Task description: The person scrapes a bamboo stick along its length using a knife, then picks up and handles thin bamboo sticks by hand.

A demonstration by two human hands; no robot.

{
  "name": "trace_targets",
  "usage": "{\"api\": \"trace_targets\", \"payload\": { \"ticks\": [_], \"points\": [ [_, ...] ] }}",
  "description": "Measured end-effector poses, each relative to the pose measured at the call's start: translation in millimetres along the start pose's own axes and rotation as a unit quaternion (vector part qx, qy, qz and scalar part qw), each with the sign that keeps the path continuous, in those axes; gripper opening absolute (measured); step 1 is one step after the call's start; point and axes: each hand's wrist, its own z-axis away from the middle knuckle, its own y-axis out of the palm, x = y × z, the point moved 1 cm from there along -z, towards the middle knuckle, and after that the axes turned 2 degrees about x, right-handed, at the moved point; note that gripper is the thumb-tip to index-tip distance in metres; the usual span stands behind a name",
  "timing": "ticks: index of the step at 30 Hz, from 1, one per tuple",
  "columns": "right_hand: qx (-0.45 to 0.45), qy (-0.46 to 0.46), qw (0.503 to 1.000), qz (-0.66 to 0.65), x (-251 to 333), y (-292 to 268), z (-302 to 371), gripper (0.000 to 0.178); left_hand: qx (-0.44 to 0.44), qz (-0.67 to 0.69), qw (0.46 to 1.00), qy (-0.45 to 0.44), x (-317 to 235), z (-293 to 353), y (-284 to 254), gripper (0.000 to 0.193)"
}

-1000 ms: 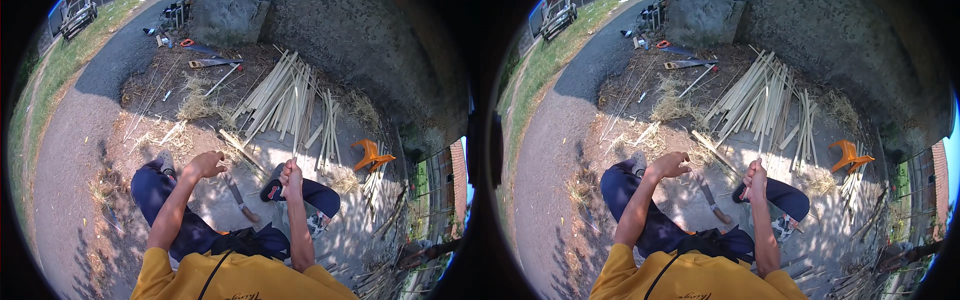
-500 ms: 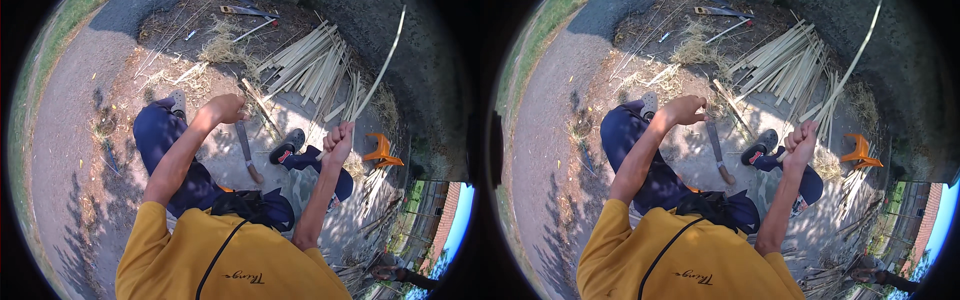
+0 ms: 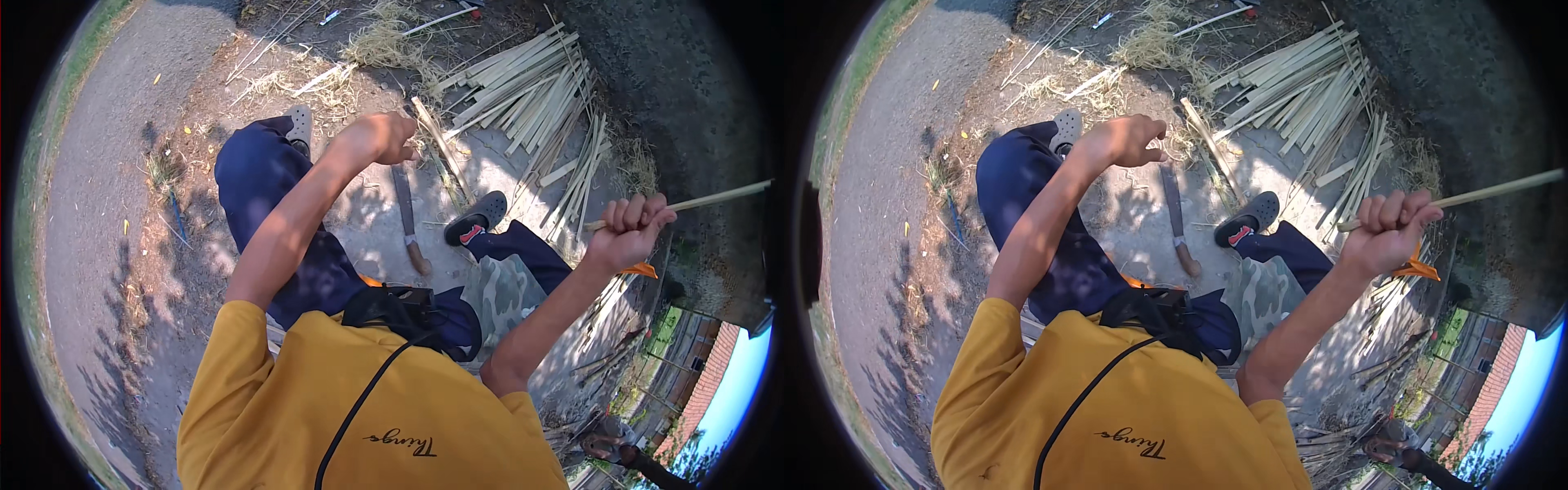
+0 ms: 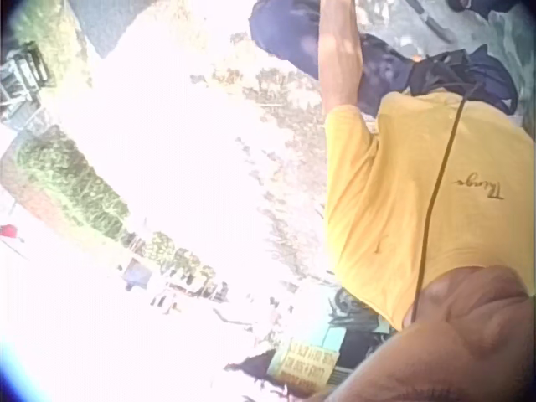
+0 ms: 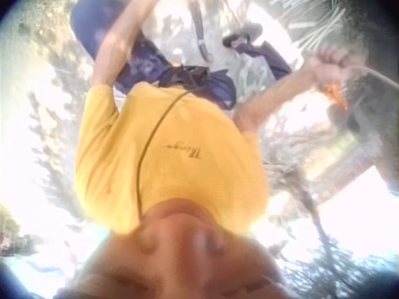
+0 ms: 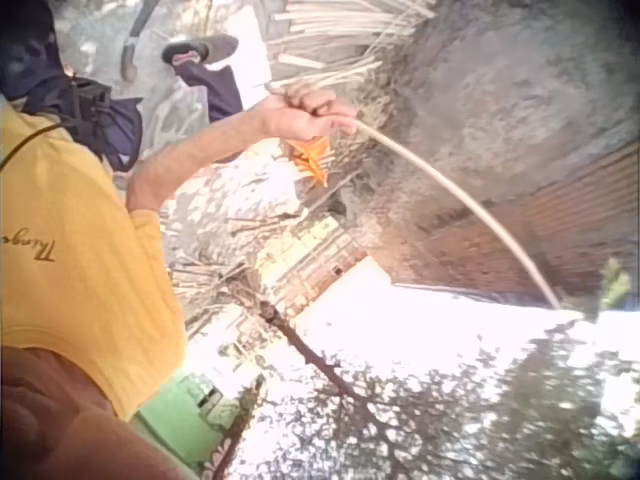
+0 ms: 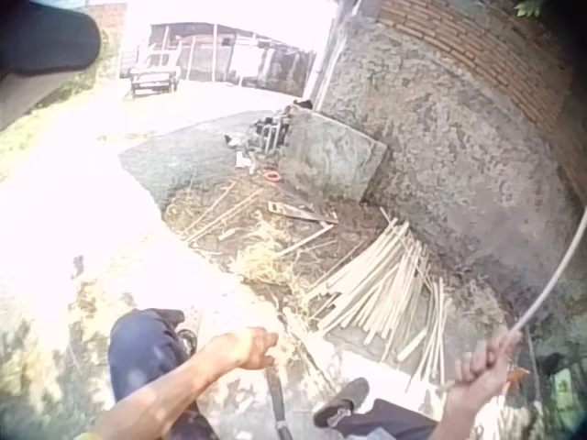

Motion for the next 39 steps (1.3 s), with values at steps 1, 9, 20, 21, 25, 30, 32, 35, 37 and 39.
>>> {"api": "trace_targets", "payload": {
  "ticks": [1, 9, 20, 21, 25, 30, 32, 35, 37, 39],
  "points": [
    [-0.006, -0.001, 1.0, 0.007, 3, -3, 5, 0.046, -0.001, 0.015, 1.0, -0.012, -4, -4, -6, 0.051],
    [-0.122, 0.391, 0.911, -0.038, -150, -96, 74, 0.044, 0.032, 0.014, 0.999, 0.033, -30, -34, -3, 0.051],
    [-0.107, 0.302, 0.945, 0.062, -124, -83, 60, 0.044, 0.056, 0.036, 0.998, -0.012, -31, -27, -6, 0.054],
    [-0.095, 0.346, 0.933, 0.023, -126, -84, 71, 0.045, 0.038, 0.028, 0.999, -0.003, -31, -25, -6, 0.054],
    [0.036, 0.09, 0.995, -0.001, -68, -25, 45, 0.044, 0.064, 0.016, 0.997, -0.039, -19, -12, -13, 0.055],
    [-0.044, 0.375, 0.926, 0.008, -152, -89, 62, 0.044, 0.051, 0.013, 0.998, -0.043, -39, -20, -16, 0.054],
    [-0.053, 0.452, 0.89, -0.038, -181, -81, 79, 0.044, -0.052, 0.029, 0.998, 0.006, -16, -12, -2, 0.053],
    [-0.033, 0.433, 0.9, -0.033, -190, -67, 111, 0.044, -0.226, 0.048, 0.968, 0.095, -17, -14, 4, 0.052],
    [-0.014, 0.403, 0.915, 0.029, -190, -70, 120, 0.043, -0.284, 0.055, 0.948, 0.136, -33, -14, -6, 0.057],
    [0.006, 0.37, 0.924, 0.091, -190, -76, 126, 0.043, -0.331, 0.03, 0.92, 0.206, -47, -20, -12, 0.066]
  ]
}}
